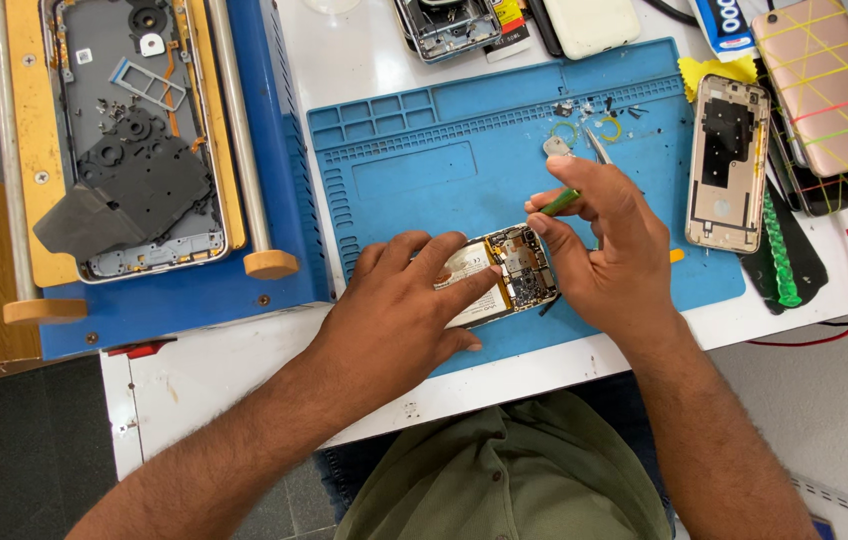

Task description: The person holds a smartphone, opens its back cover, and works on the exposed internals on a blue repair mat. They use a screwdriver to unscrew components from the phone body, manipulate the battery and internal parts by hand, and set the opened phone down on the mat.

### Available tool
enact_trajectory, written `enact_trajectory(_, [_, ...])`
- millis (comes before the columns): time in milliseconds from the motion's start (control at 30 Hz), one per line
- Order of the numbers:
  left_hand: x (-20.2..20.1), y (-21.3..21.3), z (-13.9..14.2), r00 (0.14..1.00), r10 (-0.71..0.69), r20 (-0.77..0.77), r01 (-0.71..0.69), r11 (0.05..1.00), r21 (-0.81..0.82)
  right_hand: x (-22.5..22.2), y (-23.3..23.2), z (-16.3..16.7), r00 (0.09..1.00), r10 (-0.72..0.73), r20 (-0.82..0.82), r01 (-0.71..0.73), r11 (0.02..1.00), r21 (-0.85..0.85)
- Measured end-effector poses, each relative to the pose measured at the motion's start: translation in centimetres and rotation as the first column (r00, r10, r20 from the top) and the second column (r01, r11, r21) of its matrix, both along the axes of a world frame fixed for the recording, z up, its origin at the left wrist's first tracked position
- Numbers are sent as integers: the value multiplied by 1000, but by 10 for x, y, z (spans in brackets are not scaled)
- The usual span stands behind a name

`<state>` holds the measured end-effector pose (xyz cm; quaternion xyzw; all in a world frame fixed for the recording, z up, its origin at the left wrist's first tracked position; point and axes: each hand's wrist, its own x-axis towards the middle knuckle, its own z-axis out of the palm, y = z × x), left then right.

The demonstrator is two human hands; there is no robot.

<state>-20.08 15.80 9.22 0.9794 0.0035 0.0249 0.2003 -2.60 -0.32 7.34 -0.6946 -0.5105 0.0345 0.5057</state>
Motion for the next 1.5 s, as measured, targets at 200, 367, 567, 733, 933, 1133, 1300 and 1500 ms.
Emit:
enact_trajectory(200, [0,-1,0,1000,0,15,1,1000,-17,6,-2,1,999,52,-6,-52,999,-9])
enact_trajectory(367, [1,-1,-1,1000,-6,11,6,1000,-10,6,1,-9,979,-71,192,71,997,8])
enact_trajectory(567, [3,-1,0,1000,-9,8,9,1000,-14,9,-4,-12,995,-38,92,39,999,-4])
enact_trajectory(733, [3,-1,-1,1000,1,-4,-1,1000,-27,4,-6,-3,996,58,-73,-58,998,-3])
enact_trajectory(933, [3,-1,3,1000,7,5,-7,1000,-31,5,3,3,991,-13,135,13,1000,1])
enact_trajectory(1133, [2,-2,4,1000,0,5,0,999,-51,5,3,8,1000,-22,-6,22,996,82])
enact_trajectory(1300, [3,-1,4,999,10,48,-7,999,-45,5,3,10,988,-19,-152,27,998,53])
enact_trajectory(1500, [5,-1,7,998,-7,61,9,999,-41,11,2,6,995,26,-100,-12,991,135])
